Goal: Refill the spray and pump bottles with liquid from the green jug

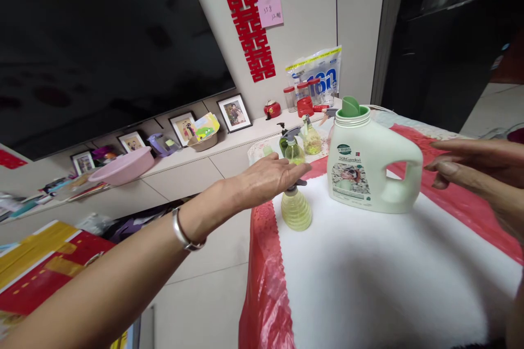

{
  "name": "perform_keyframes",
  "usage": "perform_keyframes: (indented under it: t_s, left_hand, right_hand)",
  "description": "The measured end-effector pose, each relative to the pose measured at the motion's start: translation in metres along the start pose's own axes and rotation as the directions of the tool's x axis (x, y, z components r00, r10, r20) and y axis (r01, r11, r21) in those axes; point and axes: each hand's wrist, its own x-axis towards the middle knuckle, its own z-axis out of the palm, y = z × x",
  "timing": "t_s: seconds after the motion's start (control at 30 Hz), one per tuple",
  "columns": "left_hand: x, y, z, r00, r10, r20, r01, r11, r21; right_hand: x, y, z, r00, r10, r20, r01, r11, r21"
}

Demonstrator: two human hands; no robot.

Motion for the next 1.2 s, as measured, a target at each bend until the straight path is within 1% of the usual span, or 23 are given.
perform_keyframes:
  t_s: [0.07,0.1,0.13,0.2,0.23,0.27,0.33,0.37,0.43,0.5,0.53,0.63,0.73,0.8,0.83,0.9,0.97,1.03,1.1,1.13,1.2]
  left_hand:
    - [0.002,-0.002,0.002,0.999,-0.048,-0.01,0.048,0.999,0.008]
    - [0.003,-0.003,0.003,0.998,-0.068,-0.008,0.069,0.997,0.031]
    - [0.002,-0.003,0.003,0.996,-0.088,-0.007,0.088,0.995,0.048]
    - [-0.001,-0.004,0.003,0.989,-0.146,-0.023,0.147,0.988,0.045]
    - [-0.004,-0.005,0.004,0.982,-0.184,-0.042,0.185,0.982,0.021]
    - [-0.007,-0.007,0.006,0.972,-0.228,-0.062,0.227,0.974,-0.018]
    - [-0.014,-0.011,0.011,0.939,-0.33,-0.097,0.315,0.938,-0.144]
    - [-0.017,-0.013,0.015,0.919,-0.381,-0.106,0.348,0.906,-0.24]
    - [-0.023,-0.017,0.024,0.886,-0.453,-0.099,0.356,0.801,-0.482]
    - [-0.027,-0.02,0.033,0.868,-0.489,-0.083,0.297,0.645,-0.704]
    - [-0.029,-0.022,0.038,0.86,-0.505,-0.076,0.264,0.567,-0.78]
    - [-0.032,-0.023,0.049,0.812,-0.582,-0.052,0.21,0.373,-0.904]
    - [-0.036,-0.024,0.059,0.766,-0.642,-0.039,0.153,0.24,-0.959]
    - [-0.04,-0.024,0.066,0.749,-0.662,-0.028,0.089,0.143,-0.986]
    - [-0.042,-0.024,0.071,0.742,-0.67,-0.021,0.05,0.086,-0.995]
    - [-0.046,-0.021,0.081,0.739,-0.674,-0.016,-0.04,-0.02,-0.999]
    - [-0.048,-0.017,0.095,0.739,-0.673,-0.045,-0.129,-0.075,-0.989]
    - [-0.049,-0.011,0.112,0.743,-0.665,-0.082,-0.194,-0.097,-0.976]
    - [-0.048,-0.004,0.13,0.747,-0.658,-0.095,-0.219,-0.109,-0.97]
    - [-0.047,0.0,0.139,0.741,-0.664,-0.098,-0.22,-0.102,-0.97]
    - [-0.042,0.008,0.155,0.723,-0.681,-0.117,-0.21,-0.056,-0.976]
  right_hand:
    - [-0.002,-0.004,0.004,1.0,0.004,-0.008,-0.004,1.0,-0.004]
    - [-0.003,-0.006,0.007,1.0,0.013,0.007,-0.013,1.0,0.001]
    - [-0.004,-0.008,0.011,0.999,0.015,0.047,-0.016,1.0,0.007]
    - [-0.007,-0.009,0.021,0.983,-0.024,0.18,0.023,1.0,0.009]
    - [-0.009,-0.008,0.027,0.962,-0.066,0.263,0.069,0.998,-0.002]
    - [-0.012,-0.007,0.035,0.931,-0.117,0.345,0.13,0.991,-0.015]
    - [-0.019,-0.004,0.052,0.848,-0.21,0.487,0.253,0.967,-0.024]
    - [-0.024,-0.002,0.061,0.798,-0.25,0.547,0.305,0.952,-0.008]
    - [-0.036,0.003,0.079,0.703,-0.302,0.644,0.374,0.927,0.025]
    - [-0.047,0.007,0.094,0.629,-0.311,0.713,0.408,0.912,0.038]
    - [-0.051,0.009,0.1,0.597,-0.299,0.744,0.413,0.91,0.034]
    - [-0.061,0.012,0.111,0.502,-0.22,0.836,0.398,0.917,0.003]
    - [-0.064,0.011,0.116,0.414,-0.116,0.903,0.366,0.929,-0.048]
    - [-0.066,0.01,0.118,0.37,-0.062,0.927,0.357,0.93,-0.081]
    - [-0.067,0.01,0.119,0.356,-0.044,0.934,0.357,0.929,-0.093]
    - [-0.068,0.011,0.121,0.345,-0.024,0.938,0.354,0.929,-0.107]
    - [-0.069,0.011,0.122,0.344,-0.011,0.939,0.342,0.933,-0.115]
    - [-0.07,0.012,0.122,0.341,0.006,0.94,0.322,0.939,-0.123]
    - [-0.069,0.012,0.121,0.339,0.023,0.94,0.301,0.945,-0.132]
    - [-0.068,0.012,0.121,0.34,0.024,0.94,0.291,0.948,-0.13]
    - [-0.068,0.014,0.12,0.345,0.012,0.939,0.279,0.953,-0.115]
